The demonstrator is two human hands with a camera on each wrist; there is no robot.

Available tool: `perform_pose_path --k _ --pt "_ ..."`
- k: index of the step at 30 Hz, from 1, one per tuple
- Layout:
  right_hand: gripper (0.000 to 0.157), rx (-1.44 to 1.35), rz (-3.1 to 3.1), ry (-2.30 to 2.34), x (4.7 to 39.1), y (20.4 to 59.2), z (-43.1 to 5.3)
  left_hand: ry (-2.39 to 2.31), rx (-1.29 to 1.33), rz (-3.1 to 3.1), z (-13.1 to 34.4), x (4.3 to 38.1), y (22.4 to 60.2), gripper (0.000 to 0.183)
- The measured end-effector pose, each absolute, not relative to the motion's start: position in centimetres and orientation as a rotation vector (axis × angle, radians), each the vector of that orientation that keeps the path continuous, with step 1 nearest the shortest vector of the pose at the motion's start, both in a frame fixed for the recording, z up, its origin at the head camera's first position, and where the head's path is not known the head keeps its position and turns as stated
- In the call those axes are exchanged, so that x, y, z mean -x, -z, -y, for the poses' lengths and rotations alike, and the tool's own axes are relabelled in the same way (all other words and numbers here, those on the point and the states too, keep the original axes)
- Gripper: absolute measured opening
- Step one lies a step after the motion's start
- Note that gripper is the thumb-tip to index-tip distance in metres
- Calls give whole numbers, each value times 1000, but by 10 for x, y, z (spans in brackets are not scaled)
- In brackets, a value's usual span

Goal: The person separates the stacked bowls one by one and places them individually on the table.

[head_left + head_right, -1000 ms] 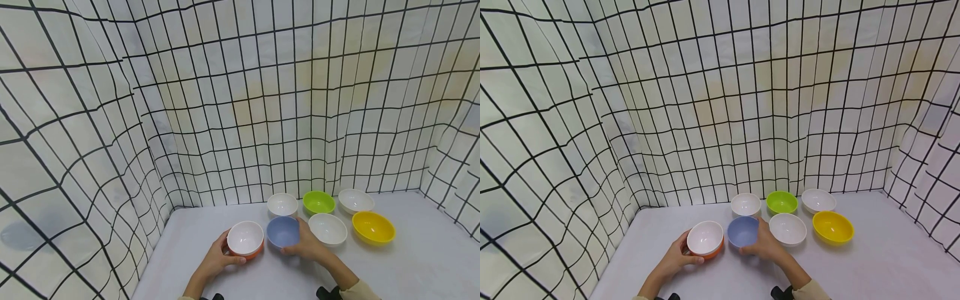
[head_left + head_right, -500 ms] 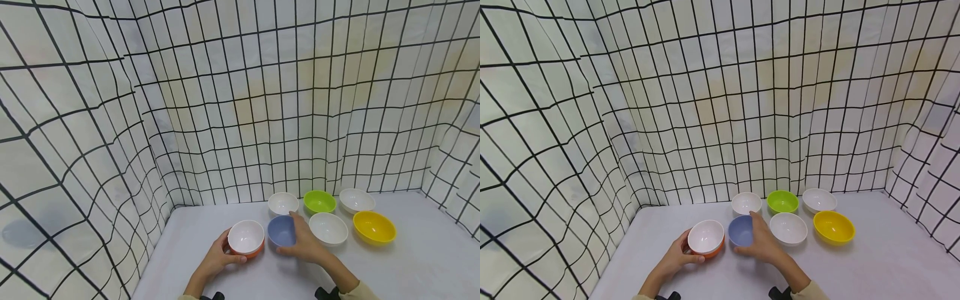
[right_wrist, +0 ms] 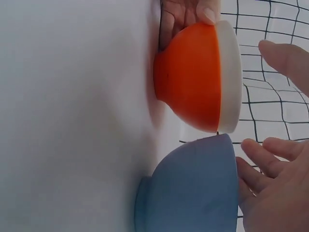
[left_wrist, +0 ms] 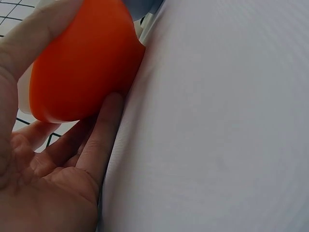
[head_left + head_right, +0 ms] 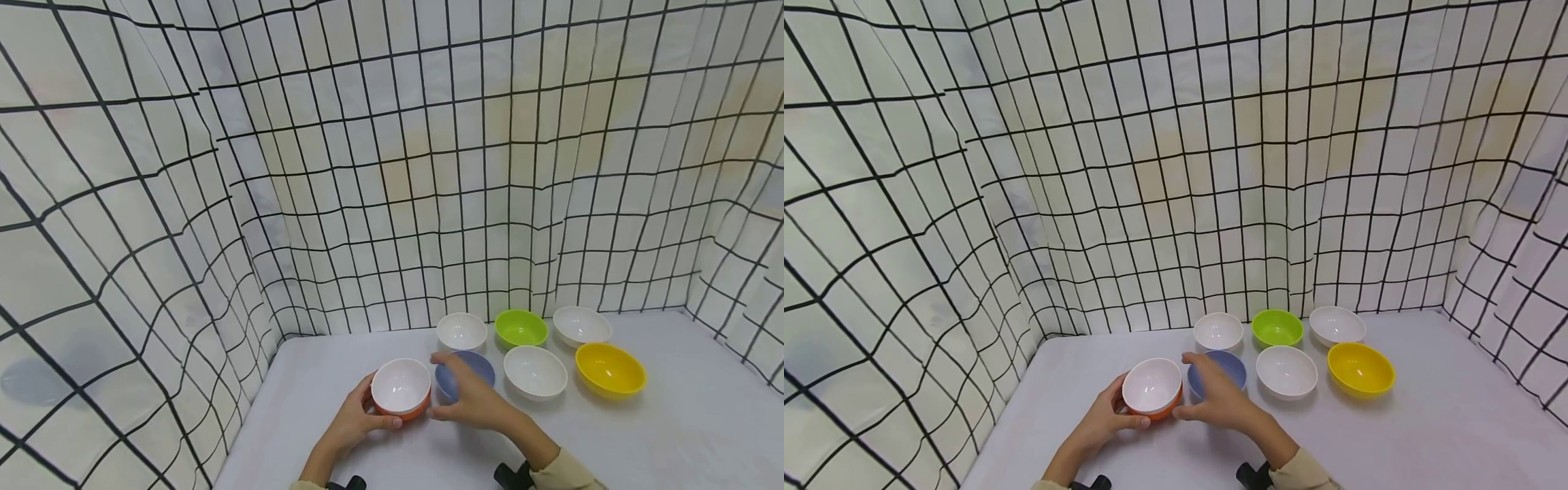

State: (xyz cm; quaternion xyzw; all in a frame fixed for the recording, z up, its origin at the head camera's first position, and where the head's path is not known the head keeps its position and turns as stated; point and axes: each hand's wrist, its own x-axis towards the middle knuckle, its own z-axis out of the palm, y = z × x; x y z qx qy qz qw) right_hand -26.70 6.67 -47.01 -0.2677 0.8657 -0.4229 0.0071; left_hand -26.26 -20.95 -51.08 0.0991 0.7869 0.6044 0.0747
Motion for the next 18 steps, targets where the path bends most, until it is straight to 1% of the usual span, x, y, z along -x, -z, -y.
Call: perform_pose_path --k 3,10,18 --pt "96 881 -2717 1249 274 468 -57 -1804 -303 -2359 210 263 512 102" --pt "110 933 -2742 975 294 471 -38 -1813 -340 -2337 211 265 515 100" --pt "117 938 -2765 884 304 468 -28 -1828 -321 -2340 211 266 515 99"
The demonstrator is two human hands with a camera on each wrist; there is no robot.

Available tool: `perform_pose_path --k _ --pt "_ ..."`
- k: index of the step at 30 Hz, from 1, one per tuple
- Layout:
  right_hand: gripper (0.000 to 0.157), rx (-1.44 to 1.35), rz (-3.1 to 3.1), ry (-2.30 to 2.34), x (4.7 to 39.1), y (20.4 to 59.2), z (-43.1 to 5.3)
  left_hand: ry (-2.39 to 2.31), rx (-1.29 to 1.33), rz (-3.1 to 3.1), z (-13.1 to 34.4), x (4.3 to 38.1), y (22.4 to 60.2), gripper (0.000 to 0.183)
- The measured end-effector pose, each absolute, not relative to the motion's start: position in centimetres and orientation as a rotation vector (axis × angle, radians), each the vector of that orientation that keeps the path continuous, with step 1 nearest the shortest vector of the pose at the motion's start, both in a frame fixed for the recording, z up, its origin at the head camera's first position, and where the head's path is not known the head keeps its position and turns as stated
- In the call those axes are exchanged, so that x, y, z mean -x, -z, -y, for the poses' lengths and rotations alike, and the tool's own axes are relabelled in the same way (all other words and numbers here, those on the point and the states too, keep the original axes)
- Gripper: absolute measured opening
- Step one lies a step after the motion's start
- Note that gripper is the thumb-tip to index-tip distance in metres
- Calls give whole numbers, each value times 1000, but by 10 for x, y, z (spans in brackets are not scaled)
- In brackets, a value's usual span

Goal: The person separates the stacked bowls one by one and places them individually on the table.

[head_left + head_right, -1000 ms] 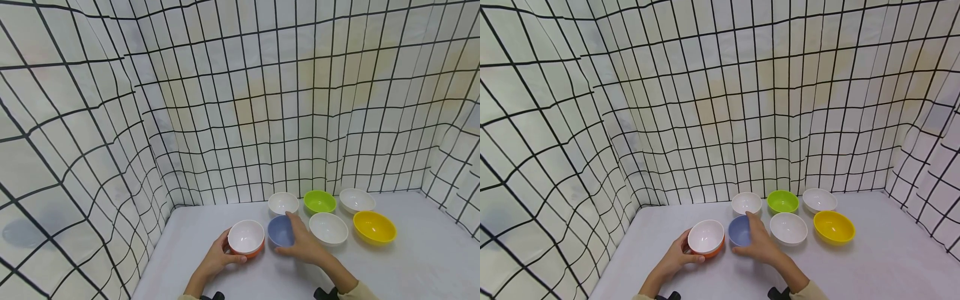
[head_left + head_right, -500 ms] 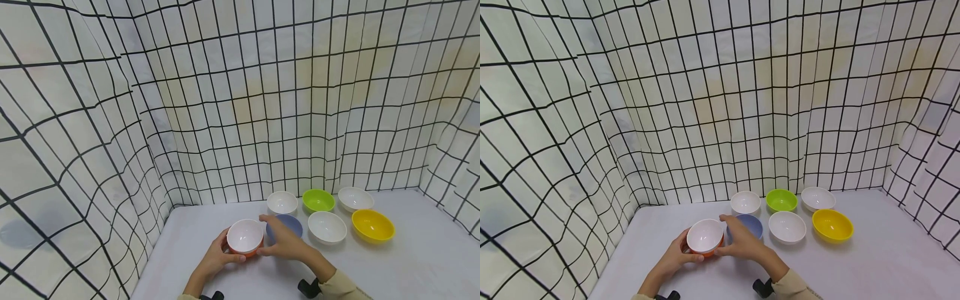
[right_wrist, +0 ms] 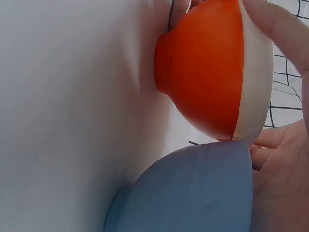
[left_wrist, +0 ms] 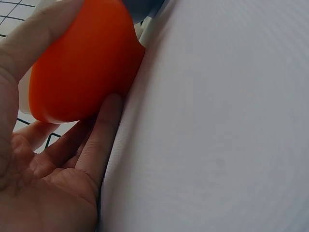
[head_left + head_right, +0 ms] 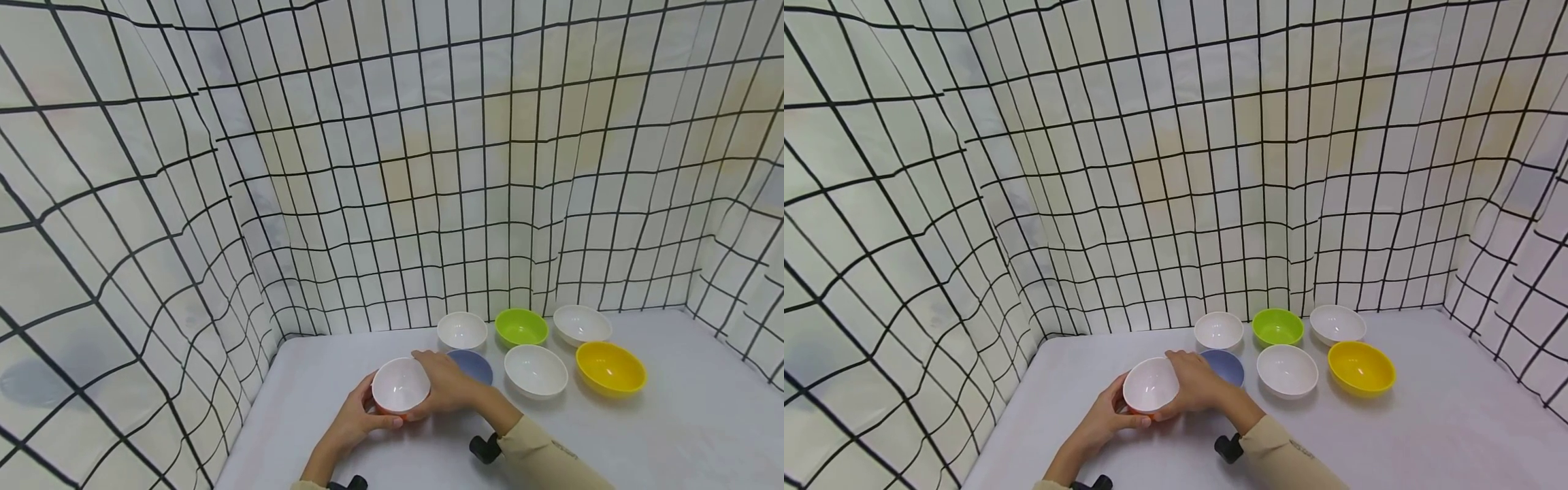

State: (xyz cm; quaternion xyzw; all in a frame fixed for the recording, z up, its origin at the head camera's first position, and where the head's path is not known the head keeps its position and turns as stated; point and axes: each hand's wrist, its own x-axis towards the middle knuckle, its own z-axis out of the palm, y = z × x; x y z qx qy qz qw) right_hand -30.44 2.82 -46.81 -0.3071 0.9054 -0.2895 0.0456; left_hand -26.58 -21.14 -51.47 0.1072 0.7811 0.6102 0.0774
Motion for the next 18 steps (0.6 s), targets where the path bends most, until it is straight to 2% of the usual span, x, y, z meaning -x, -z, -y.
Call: perform_pose_path --k 7,14,18 --pt "118 952 -2778 814 311 469 -23 -1827 -322 -2338 212 266 514 99" --pt "101 995 -2764 840 314 471 -21 -1821 -330 -2352 211 265 514 99" --pt "101 1002 -2756 864 312 469 -22 -1817 -328 -2359 211 264 513 100"
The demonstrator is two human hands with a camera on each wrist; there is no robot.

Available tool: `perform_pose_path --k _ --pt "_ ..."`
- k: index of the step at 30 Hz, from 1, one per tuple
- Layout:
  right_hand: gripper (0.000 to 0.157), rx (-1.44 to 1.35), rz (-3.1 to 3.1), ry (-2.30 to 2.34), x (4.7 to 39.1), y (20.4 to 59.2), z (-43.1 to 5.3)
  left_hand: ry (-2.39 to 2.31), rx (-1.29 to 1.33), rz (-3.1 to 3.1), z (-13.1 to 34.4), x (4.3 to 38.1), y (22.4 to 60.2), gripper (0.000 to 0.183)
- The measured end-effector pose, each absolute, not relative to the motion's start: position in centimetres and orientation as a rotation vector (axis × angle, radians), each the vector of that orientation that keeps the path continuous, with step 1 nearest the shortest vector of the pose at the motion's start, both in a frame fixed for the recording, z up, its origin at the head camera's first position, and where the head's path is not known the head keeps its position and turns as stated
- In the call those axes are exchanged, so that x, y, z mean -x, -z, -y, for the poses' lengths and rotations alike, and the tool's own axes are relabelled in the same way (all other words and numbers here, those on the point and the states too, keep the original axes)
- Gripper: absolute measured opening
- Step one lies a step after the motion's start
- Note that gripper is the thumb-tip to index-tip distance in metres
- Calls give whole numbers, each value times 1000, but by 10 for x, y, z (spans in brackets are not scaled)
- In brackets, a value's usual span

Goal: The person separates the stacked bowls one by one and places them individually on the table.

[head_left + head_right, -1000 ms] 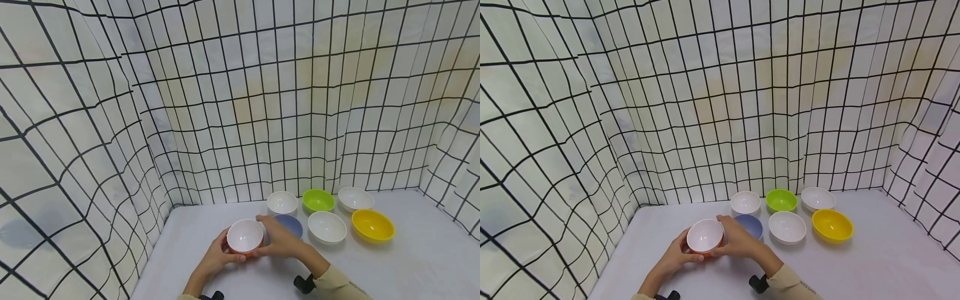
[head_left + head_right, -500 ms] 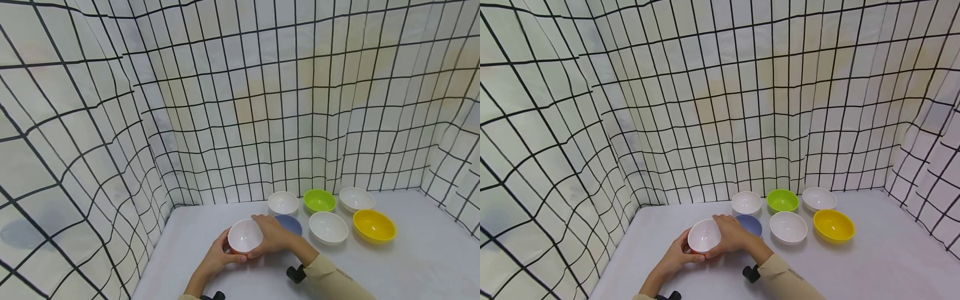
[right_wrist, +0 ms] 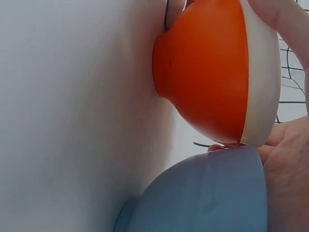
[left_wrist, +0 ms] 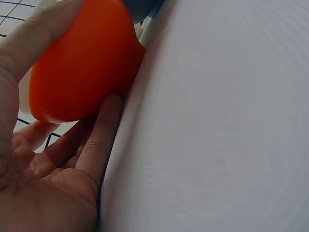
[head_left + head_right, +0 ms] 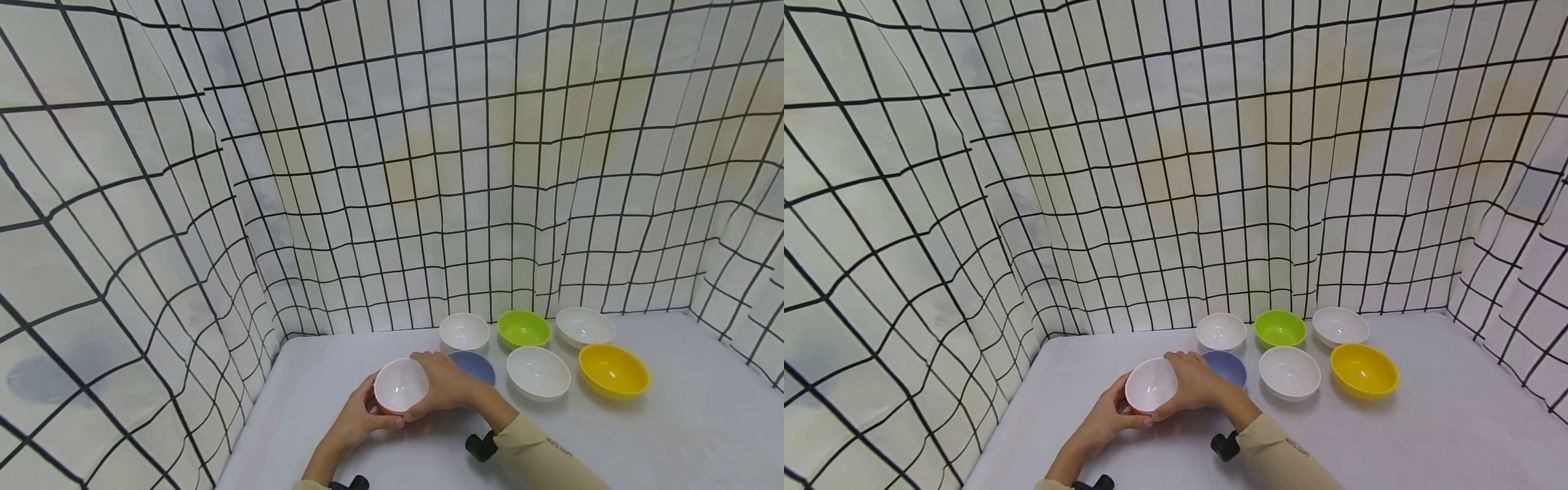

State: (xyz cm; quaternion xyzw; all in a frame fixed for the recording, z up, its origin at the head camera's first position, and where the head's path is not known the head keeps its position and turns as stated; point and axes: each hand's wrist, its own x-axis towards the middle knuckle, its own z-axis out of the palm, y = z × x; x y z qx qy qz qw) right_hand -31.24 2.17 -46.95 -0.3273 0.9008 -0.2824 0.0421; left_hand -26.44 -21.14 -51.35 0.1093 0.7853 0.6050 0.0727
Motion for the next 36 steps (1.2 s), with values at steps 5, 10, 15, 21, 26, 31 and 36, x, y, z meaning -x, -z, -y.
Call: perform_pose_path --k 5,10,15,21,26,31,36 --pt "98 1009 -2755 903 310 467 -22 -1813 -328 -2365 212 265 514 101" --pt "98 1019 -2763 923 309 468 -22 -1811 -331 -2366 212 264 514 101" --pt "99 1013 -2761 948 309 469 -23 -1811 -323 -2362 212 265 515 101" --pt "101 982 -2754 984 309 470 -23 -1795 -301 -2364 212 266 516 102" --pt "109 924 -2731 1078 306 470 -27 -1771 -283 -2375 210 266 516 104" --pt "119 888 -2707 1210 302 472 -32 -1738 -263 -2402 210 265 515 105" --pt "121 833 -2675 1312 298 472 -35 -1736 -261 -2407 210 265 514 106"
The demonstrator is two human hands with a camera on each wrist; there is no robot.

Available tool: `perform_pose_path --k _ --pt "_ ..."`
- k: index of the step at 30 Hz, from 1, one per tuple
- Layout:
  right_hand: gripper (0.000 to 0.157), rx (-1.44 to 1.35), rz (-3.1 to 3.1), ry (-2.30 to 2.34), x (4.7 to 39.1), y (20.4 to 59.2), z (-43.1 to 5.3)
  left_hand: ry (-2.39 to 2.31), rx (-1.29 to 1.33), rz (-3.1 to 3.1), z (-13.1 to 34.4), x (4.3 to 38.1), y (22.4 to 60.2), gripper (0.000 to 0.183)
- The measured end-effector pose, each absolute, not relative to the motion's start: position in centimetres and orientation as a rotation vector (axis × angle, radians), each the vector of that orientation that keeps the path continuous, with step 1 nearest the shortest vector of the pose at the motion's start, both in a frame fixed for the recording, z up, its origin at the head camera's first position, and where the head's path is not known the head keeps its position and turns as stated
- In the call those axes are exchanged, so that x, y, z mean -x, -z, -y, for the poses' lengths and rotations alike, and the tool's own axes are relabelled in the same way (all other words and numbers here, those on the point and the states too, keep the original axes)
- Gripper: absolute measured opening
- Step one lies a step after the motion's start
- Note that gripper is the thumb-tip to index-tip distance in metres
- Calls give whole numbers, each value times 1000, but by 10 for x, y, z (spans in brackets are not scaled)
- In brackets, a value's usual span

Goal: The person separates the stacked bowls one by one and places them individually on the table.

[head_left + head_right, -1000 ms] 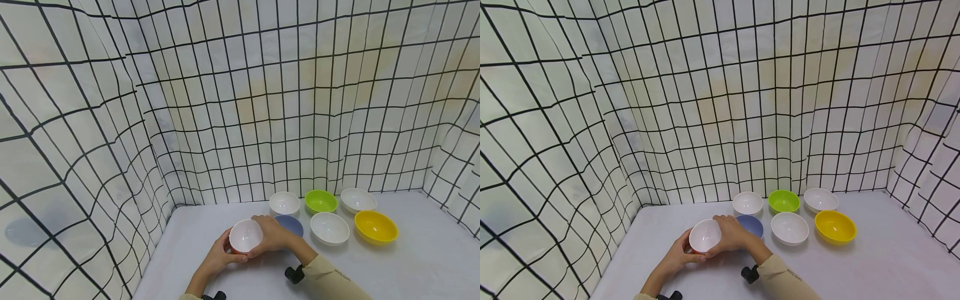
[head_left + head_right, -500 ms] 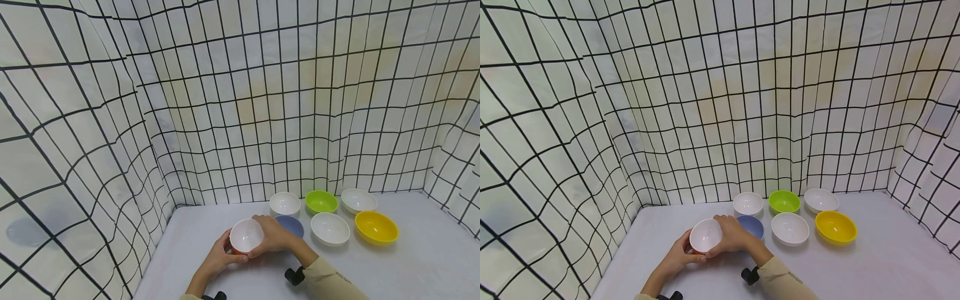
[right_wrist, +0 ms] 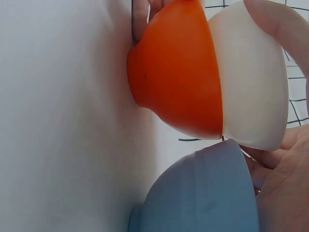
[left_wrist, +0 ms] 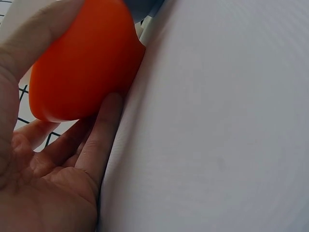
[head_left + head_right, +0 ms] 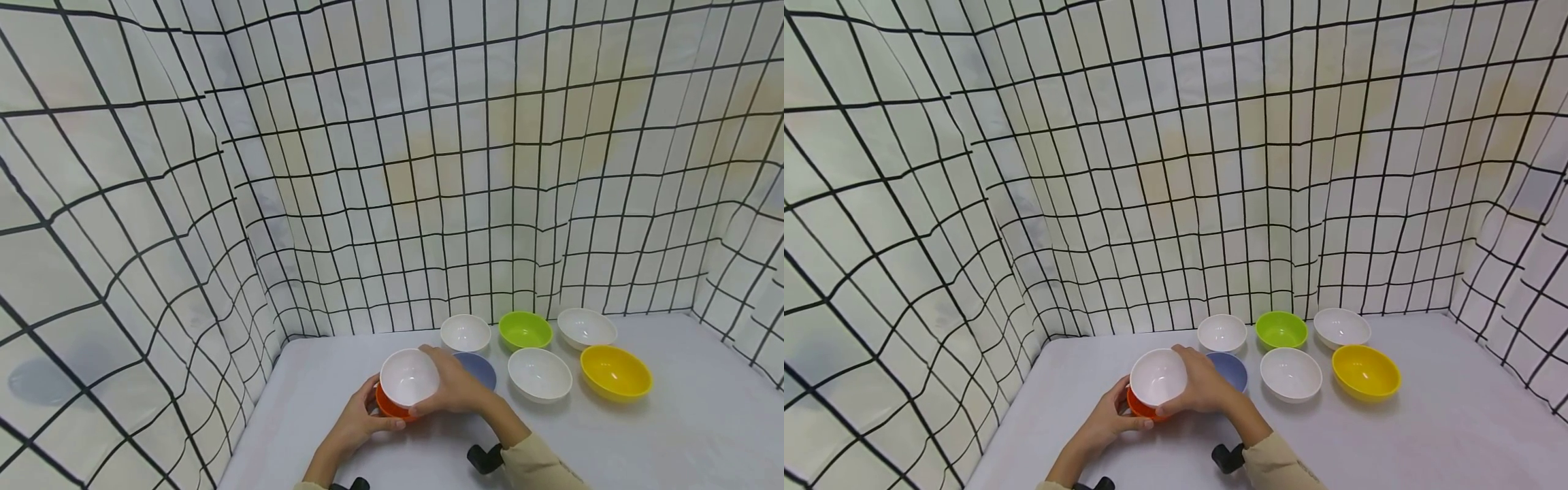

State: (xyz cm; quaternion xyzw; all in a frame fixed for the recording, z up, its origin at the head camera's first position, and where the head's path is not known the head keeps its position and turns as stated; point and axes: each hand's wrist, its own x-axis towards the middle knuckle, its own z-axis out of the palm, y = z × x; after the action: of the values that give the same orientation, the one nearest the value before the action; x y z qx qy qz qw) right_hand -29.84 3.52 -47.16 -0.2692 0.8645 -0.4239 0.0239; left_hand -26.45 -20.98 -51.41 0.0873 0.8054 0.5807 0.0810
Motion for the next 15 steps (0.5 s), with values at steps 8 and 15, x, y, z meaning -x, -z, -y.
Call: perform_pose_path --k 8,15 --pt "117 818 -2671 1358 296 473 -39 -1726 -244 -2401 210 263 511 105" --pt "112 815 -2652 1407 296 469 -43 -1701 -234 -2447 211 264 508 104"
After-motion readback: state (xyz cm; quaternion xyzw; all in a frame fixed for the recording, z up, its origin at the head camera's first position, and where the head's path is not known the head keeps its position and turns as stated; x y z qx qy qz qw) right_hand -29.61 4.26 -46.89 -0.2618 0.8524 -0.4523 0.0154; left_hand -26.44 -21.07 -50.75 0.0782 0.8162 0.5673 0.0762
